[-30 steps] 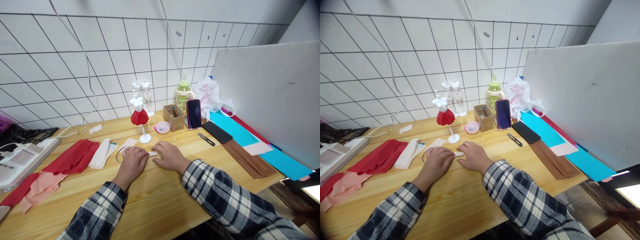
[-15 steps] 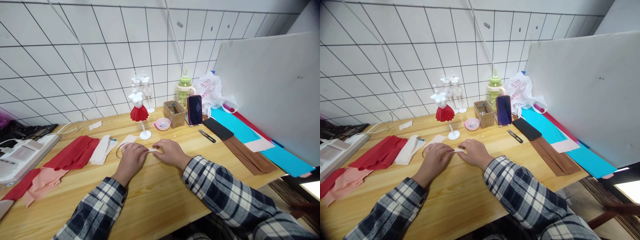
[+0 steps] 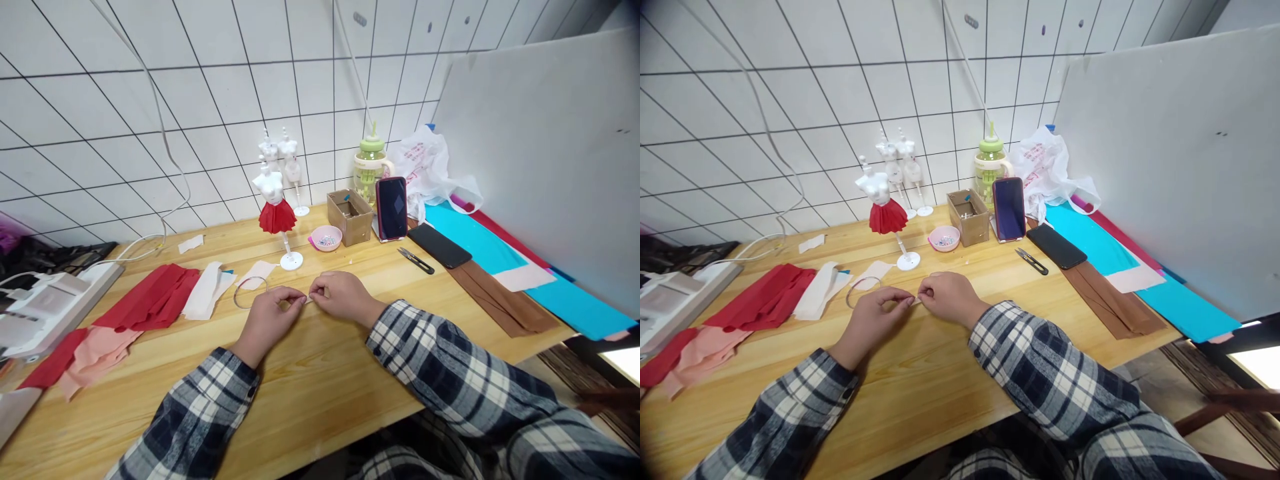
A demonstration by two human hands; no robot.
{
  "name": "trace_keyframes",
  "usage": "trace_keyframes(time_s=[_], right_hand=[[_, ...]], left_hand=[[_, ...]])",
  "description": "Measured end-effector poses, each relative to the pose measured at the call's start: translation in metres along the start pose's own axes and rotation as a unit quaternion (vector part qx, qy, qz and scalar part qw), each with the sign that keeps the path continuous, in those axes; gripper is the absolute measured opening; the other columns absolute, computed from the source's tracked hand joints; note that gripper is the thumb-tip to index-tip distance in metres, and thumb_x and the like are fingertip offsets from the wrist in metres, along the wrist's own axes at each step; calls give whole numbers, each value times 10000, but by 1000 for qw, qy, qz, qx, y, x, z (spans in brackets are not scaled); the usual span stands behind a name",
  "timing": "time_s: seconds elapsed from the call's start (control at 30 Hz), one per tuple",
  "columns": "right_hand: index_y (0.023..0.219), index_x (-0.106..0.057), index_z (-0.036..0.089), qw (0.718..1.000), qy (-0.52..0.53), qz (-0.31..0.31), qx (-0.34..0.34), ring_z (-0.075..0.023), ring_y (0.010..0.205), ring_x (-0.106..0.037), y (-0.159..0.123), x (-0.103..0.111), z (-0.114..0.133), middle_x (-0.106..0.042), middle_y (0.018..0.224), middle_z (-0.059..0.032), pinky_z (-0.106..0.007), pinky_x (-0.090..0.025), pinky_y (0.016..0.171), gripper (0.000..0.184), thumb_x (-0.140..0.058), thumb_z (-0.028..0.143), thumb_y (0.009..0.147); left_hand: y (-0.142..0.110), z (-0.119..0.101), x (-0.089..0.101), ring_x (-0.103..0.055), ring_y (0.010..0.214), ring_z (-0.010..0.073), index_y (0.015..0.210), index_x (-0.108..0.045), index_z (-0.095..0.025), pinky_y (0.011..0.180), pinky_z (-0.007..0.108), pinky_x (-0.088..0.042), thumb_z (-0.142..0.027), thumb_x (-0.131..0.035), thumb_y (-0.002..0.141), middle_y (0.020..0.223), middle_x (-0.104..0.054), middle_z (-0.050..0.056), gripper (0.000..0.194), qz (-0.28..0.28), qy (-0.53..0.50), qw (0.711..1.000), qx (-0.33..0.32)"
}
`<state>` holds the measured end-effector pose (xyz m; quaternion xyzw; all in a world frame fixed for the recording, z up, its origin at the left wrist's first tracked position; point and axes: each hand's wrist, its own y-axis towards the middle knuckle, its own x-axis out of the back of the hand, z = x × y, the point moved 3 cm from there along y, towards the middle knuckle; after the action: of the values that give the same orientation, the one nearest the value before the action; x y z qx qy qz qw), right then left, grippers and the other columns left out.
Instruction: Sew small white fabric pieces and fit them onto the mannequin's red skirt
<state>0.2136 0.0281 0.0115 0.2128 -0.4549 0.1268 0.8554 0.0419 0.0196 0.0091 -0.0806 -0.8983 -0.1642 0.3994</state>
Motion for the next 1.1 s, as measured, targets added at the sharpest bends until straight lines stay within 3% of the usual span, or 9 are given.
trace_keyframes(time_s=[0.13, 0.27, 0.37, 0.43, 0.57, 0.8, 1.03, 1.1], right_hand=[[801, -699, 174, 993, 113, 28, -24, -109, 659, -543, 2, 0, -6, -663, 733, 5, -224, -357, 605, 115, -596, 225, 810], [880, -685, 143, 942, 292, 158, -49, -82, 539, -497, 2, -5, -14, -628, 675, 23, -201, -369, 536, 189, -566, 284, 841], [845, -704, 156, 967, 212, 127, -64, -87, 581, -521, 3, -6, -20, -636, 675, 21, -199, -361, 554, 146, -601, 254, 808], [820, -721, 179, 985, 126, 94, -67, -93, 616, -536, 3, -7, -21, -651, 681, 20, -203, -345, 566, 122, -619, 239, 793], [841, -739, 213, 991, 83, 84, -69, -98, 625, -545, 3, -12, -19, -671, 694, 23, -213, -331, 574, 152, -595, 258, 820], [867, -741, 215, 990, 75, 81, -85, -99, 630, -543, 4, -14, -21, -671, 711, 21, -218, -324, 571, 165, -586, 267, 840], [1017, -725, 211, 993, 77, 56, -70, -113, 673, -547, 4, -13, -21, -637, 706, 20, -229, -353, 611, 265, -650, 373, 822], [993, -732, 211, 996, 60, 45, -50, -116, 700, -545, 4, -13, -19, -628, 721, 14, -231, -363, 644, 230, -666, 336, 811]], left_hand=[[0, 4, -1, -662, 746, 195, 894, -729, -184, 692, 307, -513, -435, -652, 786, 811, -741, 45, 284, 14, -152, 984, 88], [5, 15, 10, -573, 595, 150, 959, -707, -143, 575, 281, -459, -503, -475, 888, 654, -637, 28, 434, -47, -268, 955, 115], [8, 22, 16, -567, 634, 170, 877, -725, -159, 607, 302, -442, -479, -509, 869, 655, -634, 29, 386, -61, -163, 979, 103], [9, 21, 16, -601, 813, 217, 866, -746, -190, 753, 352, -453, -465, -557, 846, 801, -691, 53, 334, -51, -34, 997, 42], [9, 12, 4, -551, 1036, 276, 1011, -738, -267, 923, 447, -373, -500, -595, 831, 1024, -687, 56, 328, 17, 132, 988, -71], [10, 13, -4, -538, 1010, 267, 829, -687, -237, 887, 454, -337, -377, -616, 820, 964, -678, 44, 157, 50, 163, 982, -86], [7, 14, -5, -545, 997, 264, 833, -669, -229, 865, 440, -335, -361, -587, 841, 952, -674, 50, 156, 55, 167, 981, -82], [7, 14, -5, -550, 994, 260, 833, -669, -230, 861, 438, -333, -360, -586, 841, 955, -674, 45, 154, 55, 166, 981, -82]])
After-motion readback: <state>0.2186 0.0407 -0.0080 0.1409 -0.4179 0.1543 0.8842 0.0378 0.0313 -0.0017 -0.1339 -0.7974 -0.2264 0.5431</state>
